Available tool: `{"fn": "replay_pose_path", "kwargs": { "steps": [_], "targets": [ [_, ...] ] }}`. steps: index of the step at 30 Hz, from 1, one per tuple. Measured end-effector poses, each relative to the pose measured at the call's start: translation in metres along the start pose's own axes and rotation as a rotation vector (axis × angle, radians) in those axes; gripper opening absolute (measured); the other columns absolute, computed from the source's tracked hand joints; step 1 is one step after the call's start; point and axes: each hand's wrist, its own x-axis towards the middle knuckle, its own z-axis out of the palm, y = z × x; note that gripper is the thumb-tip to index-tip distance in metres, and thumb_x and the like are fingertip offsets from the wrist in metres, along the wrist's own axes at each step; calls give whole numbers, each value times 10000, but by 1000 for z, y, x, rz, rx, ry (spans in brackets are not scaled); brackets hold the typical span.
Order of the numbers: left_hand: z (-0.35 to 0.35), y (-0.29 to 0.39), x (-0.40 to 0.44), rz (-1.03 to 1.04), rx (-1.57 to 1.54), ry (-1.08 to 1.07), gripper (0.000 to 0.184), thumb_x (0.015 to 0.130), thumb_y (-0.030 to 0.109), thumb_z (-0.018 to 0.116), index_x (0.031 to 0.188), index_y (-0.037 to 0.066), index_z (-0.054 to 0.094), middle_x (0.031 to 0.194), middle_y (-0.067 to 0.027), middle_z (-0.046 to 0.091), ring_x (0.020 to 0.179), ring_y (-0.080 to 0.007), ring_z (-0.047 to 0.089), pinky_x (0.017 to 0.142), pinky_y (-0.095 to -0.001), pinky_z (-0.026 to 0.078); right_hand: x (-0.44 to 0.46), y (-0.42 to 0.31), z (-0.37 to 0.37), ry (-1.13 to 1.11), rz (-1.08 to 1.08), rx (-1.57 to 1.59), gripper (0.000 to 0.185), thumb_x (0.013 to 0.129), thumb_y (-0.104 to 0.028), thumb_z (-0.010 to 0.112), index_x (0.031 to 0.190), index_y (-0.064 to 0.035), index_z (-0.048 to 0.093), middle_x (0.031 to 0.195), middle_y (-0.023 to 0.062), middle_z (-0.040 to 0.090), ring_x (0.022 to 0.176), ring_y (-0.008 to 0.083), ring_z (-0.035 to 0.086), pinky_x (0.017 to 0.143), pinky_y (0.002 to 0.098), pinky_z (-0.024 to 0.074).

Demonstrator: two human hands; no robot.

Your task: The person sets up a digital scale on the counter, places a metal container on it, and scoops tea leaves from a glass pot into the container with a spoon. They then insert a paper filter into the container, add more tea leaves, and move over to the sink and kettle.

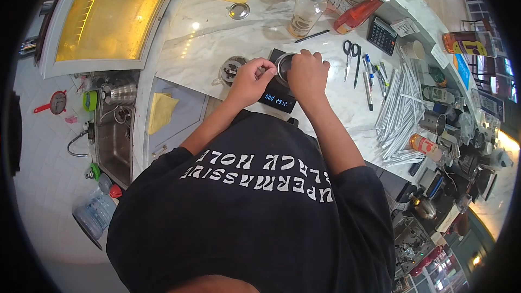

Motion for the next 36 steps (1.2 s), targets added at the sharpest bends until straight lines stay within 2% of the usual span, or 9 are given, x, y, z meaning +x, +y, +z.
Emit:
{"fn": "replay_pose_path", "kwargs": {
  "steps": [4,7,16,22,25,28,31,34,36],
  "targets": [
    [0,-2,-1,3,-7,2,174,984,168,725,1058,12,727,884,-35,705,674,-95,555,640,-285,478,0,-2,-2,-10,18,12,242,738,-167,844,932,-26,806,1340,119,722,1122,329,703,920,496,575],
    [1,-3,-1,-1,-18,2,176,986,172,726,1064,14,726,883,-32,704,674,-92,555,638,-284,476,-1,0,4,39,-13,-39,221,773,-199,856,924,-51,794,1159,79,737,1088,314,704,896,510,558],
    [1,-3,-1,12,-4,-2,173,988,161,724,1068,8,724,893,-34,711,687,-94,570,654,-282,489,-1,6,8,76,-38,49,197,781,-169,817,924,-35,797,1261,85,728,1151,312,680,937,552,540],
    [2,-4,-4,-13,-2,-9,167,984,153,724,1058,3,725,878,-24,702,685,-82,562,652,-274,484,-1,-1,7,148,-41,-1,146,794,-175,759,855,-49,800,1085,60,745,1069,294,689,887,520,536],
    [2,-4,-3,-4,-14,-1,165,984,152,725,1056,4,726,874,-18,700,678,-73,549,642,-267,473,3,-4,5,59,22,-25,161,799,-173,754,915,-86,825,1302,63,739,1162,311,678,909,498,550],
    [2,-4,-3,-3,-25,-4,163,984,151,725,1060,7,727,877,-17,700,677,-72,546,640,-266,471,2,-3,13,187,-27,-32,102,776,-157,758,808,-65,786,934,49,731,992,294,691,820,490,519],
    [3,-4,-2,-1,-17,-10,167,985,152,726,1068,8,727,885,-18,701,685,-75,552,647,-267,476,1,1,13,146,-40,18,106,793,-154,748,843,-75,798,1045,68,754,1051,303,693,873,501,526],
    [3,-8,-2,11,-12,-4,171,987,156,727,1074,9,727,894,-18,702,694,-78,559,652,-270,481,-7,8,9,167,-71,127,156,820,-151,729,930,-99,827,1254,98,736,1180,316,663,945,520,527],
    [3,-8,-3,7,-7,-5,172,989,159,726,1075,10,728,893,-17,702,698,-80,561,654,-270,482,-13,17,7,137,-54,164,200,840,-152,711,992,-145,841,1407,109,661,1280,340,609,987,546,517]
  ]
}}
